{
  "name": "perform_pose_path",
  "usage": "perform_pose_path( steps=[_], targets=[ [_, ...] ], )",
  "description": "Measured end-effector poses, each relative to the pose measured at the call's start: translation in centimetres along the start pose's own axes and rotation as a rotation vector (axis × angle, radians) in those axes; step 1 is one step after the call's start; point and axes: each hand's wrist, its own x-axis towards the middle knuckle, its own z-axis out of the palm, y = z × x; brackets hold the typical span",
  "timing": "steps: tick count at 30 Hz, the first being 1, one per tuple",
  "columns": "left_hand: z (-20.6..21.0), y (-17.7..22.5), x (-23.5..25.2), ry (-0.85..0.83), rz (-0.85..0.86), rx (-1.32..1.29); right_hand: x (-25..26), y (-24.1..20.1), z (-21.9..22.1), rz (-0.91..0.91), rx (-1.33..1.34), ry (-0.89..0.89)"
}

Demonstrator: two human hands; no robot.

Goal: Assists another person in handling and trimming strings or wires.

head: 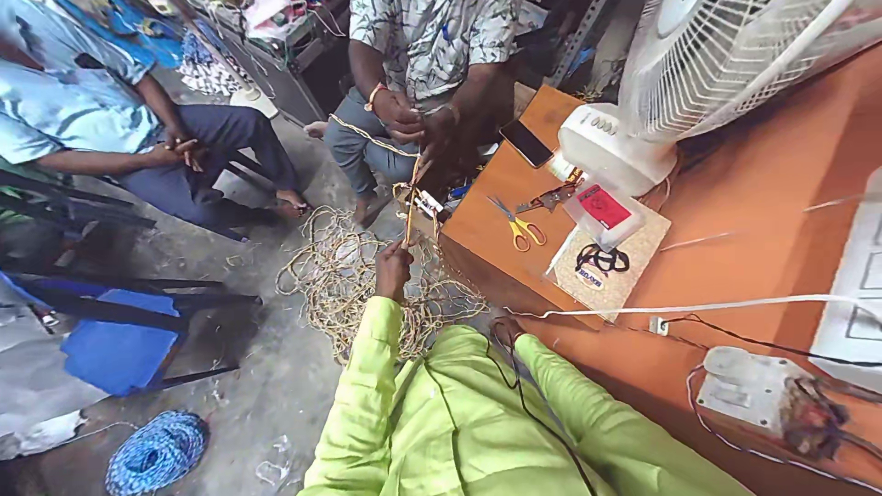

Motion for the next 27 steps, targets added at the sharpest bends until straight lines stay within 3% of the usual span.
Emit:
perform_pose_path(
  steps=[6, 10, 14, 15, 16, 17, 19, 22, 27],
  targets=[
    [1.1, 0.0, 0.4, 0.011, -0.011, -0.039, -0.1, 1.4, -0.6, 0.018, -0.059, 0.010],
    [0.0, 0.1, 1.1, -0.058, 0.010, -0.114, -0.3, 0.2, -1.0, 0.015, 0.223, 0.109],
    [-1.3, 0.0, 1.4, -0.203, 0.034, -0.183, 0.4, 1.8, 0.3, -0.332, 0.107, 0.203],
    [-1.5, 0.3, 1.2, -0.212, 0.025, -0.184, -2.2, -1.0, -0.9, -0.309, 0.114, 0.169],
    [-1.7, 0.8, 0.9, -0.216, 0.012, -0.178, -5.8, -5.7, -3.4, -0.128, 0.239, 0.002],
    [-1.8, 1.2, 0.6, -0.219, 0.000, -0.164, -7.2, -8.6, -4.5, -0.073, 0.428, -0.007],
    [-2.2, 1.3, -0.1, -0.196, -0.034, -0.154, -3.9, -9.8, -3.5, -0.267, 0.753, 0.172],
    [-3.0, 1.0, -0.3, -0.162, -0.059, -0.182, -1.8, -15.1, -6.0, -0.401, 1.094, 0.186],
    [-3.3, 2.3, -0.1, -0.202, -0.021, -0.156, -2.8, -25.5, -12.7, -0.505, 1.115, 0.145]
  ],
)
